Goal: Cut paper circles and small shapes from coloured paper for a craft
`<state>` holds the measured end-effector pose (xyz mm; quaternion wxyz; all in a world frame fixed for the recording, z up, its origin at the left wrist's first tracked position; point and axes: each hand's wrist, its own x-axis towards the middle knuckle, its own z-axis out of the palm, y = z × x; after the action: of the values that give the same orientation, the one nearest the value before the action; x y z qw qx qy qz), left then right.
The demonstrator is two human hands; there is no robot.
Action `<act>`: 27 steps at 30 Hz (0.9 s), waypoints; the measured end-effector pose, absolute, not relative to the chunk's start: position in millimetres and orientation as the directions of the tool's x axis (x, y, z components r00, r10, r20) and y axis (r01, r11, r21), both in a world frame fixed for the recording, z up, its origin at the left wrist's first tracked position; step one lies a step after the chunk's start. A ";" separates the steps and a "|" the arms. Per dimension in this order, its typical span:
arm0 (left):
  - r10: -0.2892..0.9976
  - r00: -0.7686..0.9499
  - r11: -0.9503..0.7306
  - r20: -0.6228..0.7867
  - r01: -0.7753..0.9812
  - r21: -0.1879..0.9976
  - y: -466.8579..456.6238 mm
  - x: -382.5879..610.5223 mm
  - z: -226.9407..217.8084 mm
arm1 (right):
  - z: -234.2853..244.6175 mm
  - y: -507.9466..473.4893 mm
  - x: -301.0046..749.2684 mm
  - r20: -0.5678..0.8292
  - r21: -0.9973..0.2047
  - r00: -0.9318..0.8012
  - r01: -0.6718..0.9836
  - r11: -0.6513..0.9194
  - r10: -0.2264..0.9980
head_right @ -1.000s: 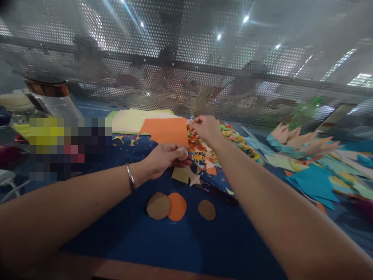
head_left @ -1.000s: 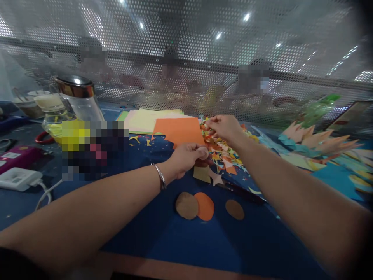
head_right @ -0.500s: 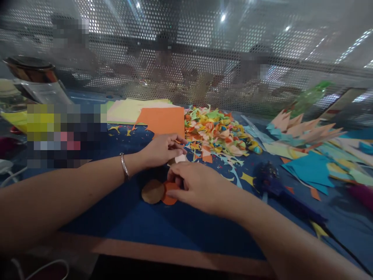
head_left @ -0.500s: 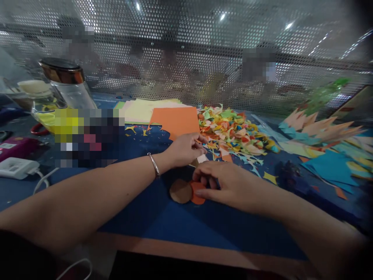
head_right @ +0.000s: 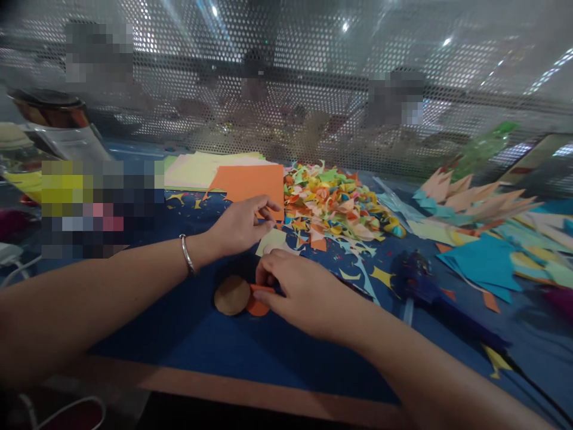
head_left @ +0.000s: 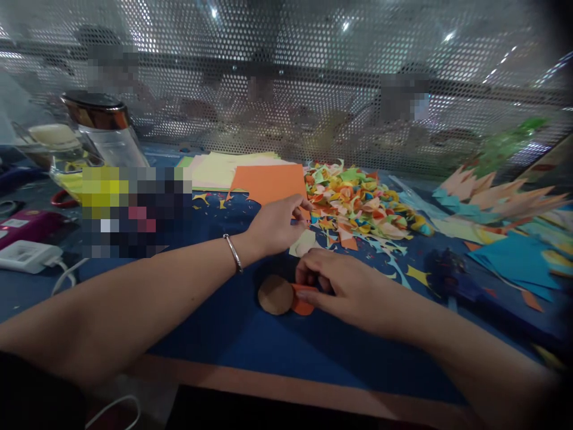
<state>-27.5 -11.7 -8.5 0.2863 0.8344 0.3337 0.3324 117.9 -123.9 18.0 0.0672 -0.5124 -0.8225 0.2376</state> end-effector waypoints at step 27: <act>0.841 0.532 0.251 -0.094 -0.230 0.940 -27.9 -17.8 10.9 | 19.0 -103.8 160.5 0.479 -0.517 -0.158 0.744 0.423 0.864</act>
<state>-17.8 -27.9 10.9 0.7263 0.4884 0.3128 0.3690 160.5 -103.8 19.0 0.3726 -0.5311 -0.7567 0.0804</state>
